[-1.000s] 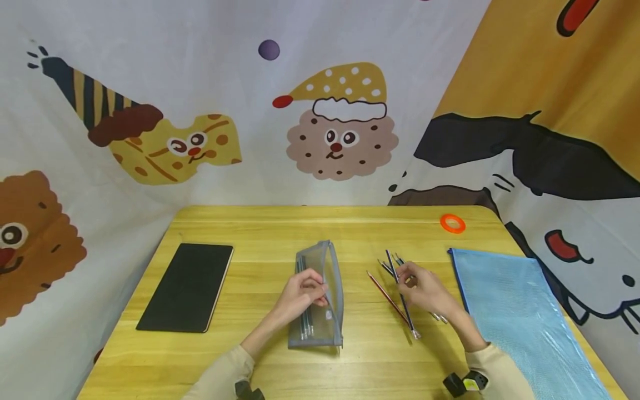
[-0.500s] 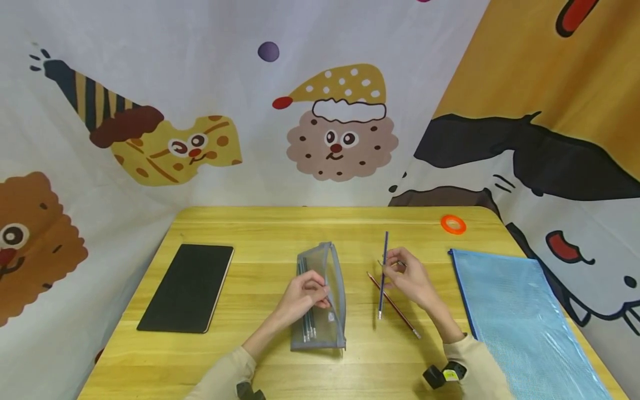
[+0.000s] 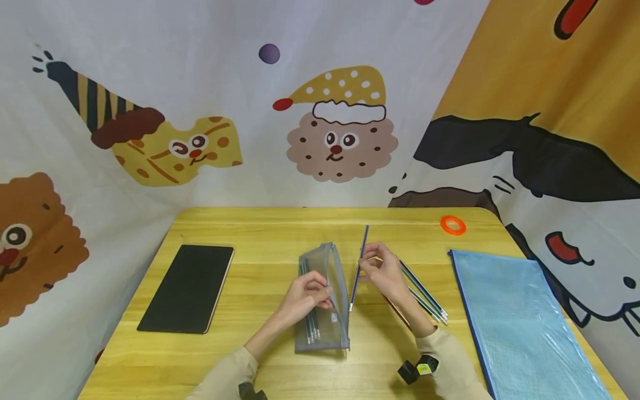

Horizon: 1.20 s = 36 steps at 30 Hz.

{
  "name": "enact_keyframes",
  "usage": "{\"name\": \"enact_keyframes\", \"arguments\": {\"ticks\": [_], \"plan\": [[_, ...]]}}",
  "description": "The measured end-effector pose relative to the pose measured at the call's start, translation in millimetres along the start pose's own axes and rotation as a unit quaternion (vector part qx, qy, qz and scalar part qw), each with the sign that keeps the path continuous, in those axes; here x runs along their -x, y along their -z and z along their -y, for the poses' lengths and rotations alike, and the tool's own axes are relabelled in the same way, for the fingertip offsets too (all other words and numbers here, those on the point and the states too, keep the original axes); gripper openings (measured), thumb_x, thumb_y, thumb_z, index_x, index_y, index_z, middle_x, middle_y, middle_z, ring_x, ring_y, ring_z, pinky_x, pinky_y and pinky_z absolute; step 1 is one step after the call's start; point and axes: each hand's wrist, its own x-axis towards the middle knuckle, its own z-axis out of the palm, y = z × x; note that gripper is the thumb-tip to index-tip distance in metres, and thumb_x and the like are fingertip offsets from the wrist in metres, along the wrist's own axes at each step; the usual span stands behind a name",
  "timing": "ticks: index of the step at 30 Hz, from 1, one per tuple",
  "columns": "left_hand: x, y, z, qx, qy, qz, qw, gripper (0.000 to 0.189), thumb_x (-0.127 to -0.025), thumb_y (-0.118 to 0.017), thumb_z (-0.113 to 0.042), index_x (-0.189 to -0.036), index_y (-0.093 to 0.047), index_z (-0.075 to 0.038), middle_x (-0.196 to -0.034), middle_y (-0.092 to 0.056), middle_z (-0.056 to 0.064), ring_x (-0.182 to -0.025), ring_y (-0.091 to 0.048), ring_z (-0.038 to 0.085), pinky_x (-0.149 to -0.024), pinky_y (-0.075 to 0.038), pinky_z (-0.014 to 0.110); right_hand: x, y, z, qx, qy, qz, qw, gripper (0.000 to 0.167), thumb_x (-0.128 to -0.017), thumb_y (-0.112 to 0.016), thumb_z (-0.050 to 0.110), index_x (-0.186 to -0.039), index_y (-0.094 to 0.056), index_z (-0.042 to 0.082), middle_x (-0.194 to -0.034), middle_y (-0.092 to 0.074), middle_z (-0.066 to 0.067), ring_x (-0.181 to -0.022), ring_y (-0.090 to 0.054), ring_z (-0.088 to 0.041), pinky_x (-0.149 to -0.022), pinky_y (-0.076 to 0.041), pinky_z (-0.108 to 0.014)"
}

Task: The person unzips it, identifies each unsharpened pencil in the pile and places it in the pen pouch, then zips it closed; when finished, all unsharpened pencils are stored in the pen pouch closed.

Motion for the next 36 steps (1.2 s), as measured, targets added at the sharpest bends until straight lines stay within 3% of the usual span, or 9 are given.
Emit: {"name": "enact_keyframes", "arguments": {"ticks": [12,21,26,36], "plan": [[-1.7,-0.6,0.5,0.012,-0.004,0.003,0.9999,0.019,-0.094,-0.064,-0.001,-0.107,-0.056,0.01,-0.094,-0.071,0.024,-0.073,-0.072,0.016,-0.076,-0.068,0.036,6.1,-35.3,-3.3,-0.006,-0.026,0.038,0.9989,0.032,-0.09,-0.059,-0.007,-0.121,-0.052,-0.005,-0.107,-0.057,-0.02,-0.083,-0.065,-0.022,-0.068,-0.068,-0.037],[-1.1,0.9,1.2,0.009,-0.013,0.003,0.9999,0.018,-0.095,-0.064,-0.002,-0.106,-0.056,0.011,-0.094,-0.071,0.023,-0.073,-0.072,0.015,-0.075,-0.068,0.034,13.3,-42.5,-4.1,0.031,-0.035,0.13,0.9905,0.038,-0.091,-0.06,-0.002,-0.127,-0.048,-0.005,-0.105,-0.059,-0.019,-0.081,-0.063,-0.021,-0.067,-0.068,-0.036],[0.3,2.3,2.3,0.003,-0.01,0.013,0.9999,0.02,-0.095,-0.064,-0.003,-0.108,-0.056,0.009,-0.098,-0.071,0.026,-0.076,-0.073,0.018,-0.076,-0.067,0.031,12.8,-43.0,-2.3,0.047,-0.042,0.156,0.9857,0.037,-0.092,-0.06,-0.003,-0.128,-0.049,-0.004,-0.105,-0.059,-0.019,-0.082,-0.065,-0.021,-0.069,-0.068,-0.036],[0.1,4.4,3.8,-0.005,-0.022,0.015,0.9996,0.019,-0.095,-0.064,-0.003,-0.106,-0.057,0.01,-0.095,-0.071,0.027,-0.075,-0.073,0.02,-0.073,-0.067,0.03,15.9,-42.5,-1.9,0.088,0.001,0.179,0.9799,0.033,-0.095,-0.057,-0.003,-0.128,-0.054,-0.008,-0.101,-0.065,-0.02,-0.083,-0.071,-0.022,-0.067,-0.067,-0.03]]}}
